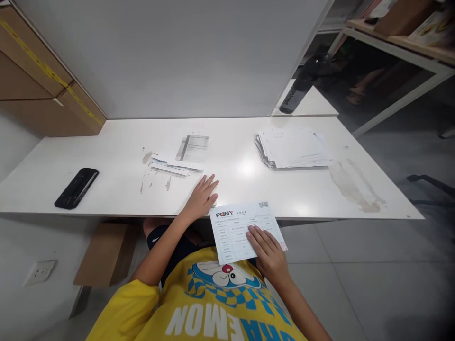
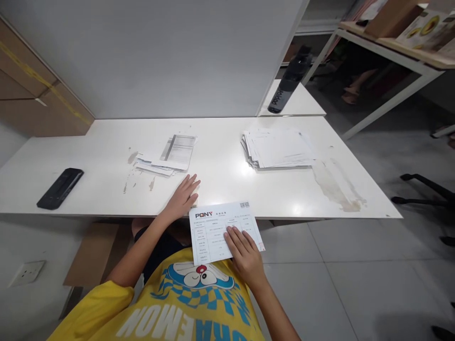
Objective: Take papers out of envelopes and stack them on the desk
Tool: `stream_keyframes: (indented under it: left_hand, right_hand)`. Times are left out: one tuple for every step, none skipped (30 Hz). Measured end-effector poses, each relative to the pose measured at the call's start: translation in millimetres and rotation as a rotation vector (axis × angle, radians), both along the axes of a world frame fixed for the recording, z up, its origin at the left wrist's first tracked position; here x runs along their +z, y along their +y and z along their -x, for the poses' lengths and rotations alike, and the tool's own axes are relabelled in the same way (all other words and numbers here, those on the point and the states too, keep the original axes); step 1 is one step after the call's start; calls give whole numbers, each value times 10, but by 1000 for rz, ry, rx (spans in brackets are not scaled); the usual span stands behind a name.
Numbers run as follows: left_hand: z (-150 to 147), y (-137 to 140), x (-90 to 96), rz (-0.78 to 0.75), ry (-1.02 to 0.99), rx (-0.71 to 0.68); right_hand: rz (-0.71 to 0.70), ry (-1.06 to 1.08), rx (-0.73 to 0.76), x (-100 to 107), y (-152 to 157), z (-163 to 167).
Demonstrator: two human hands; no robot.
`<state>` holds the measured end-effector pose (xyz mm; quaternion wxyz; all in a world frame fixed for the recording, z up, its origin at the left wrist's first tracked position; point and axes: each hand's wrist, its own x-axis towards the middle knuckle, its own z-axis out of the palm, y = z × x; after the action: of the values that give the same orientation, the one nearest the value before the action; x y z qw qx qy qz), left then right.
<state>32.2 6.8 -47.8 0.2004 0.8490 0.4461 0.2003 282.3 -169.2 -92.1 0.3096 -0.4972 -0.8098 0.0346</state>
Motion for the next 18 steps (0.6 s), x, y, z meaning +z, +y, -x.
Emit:
stream_keyframes:
  left_hand:
    - [-11,3,-9,9,-6,7]
    - [-16,10,-13,17,-10,7]
    - [-18,17,-11,26,-14,4]
    - [-17,24,-5,37,-16,3]
    - [-15,28,2,47,-18,3]
    - [-12,31,8,56,-20,3]
    - [-10,31,10,63,-23,4]
    - [-9,29,4,67,-28,6]
    - [-9,26,-9,67,-33,8]
    - [-10,19,-29,64,-38,8]
    - [-13,10,-54,56,-44,8]
    - [-16,-3,-82,47,-49,10]
    - [-19,-19,-108,37,-50,13]
    - [-24,-37,-132,29,-47,17]
    - [-28,-55,-150,25,-40,23]
    - [-34,-72,-162,24,-29,27]
    - [-40,-88,-169,21,-16,32]
    - [-49,-102,-169,16,0,37]
  right_hand:
    - [1,-8,6,-27,-19,17]
    - [-5,-24,11,-43,-29,34]
    - [-19,-45,12,-48,-31,55]
    - [-37,-68,7,-44,-23,80]
    - [-54,-88,0,-35,-7,110]
    - [-68,-106,-7,-25,14,141]
    - [-83,-121,-17,-19,37,172]
    - [-98,-136,-27,-20,59,199]
    - [-110,-154,-38,-28,76,218]
    - [-115,-174,-49,-44,85,226]
    - [-113,-196,-63,-63,85,225]
    - [-104,-217,-82,-83,78,215]
    - [-93,-237,-100,-100,68,197]
    - [-85,-253,-118,-109,57,176]
    - [-84,-263,-131,-110,50,155]
    - [-89,-267,-137,-100,49,138]
    - [-98,-267,-136,-81,55,125]
    - [-107,-264,-131,-54,68,120]
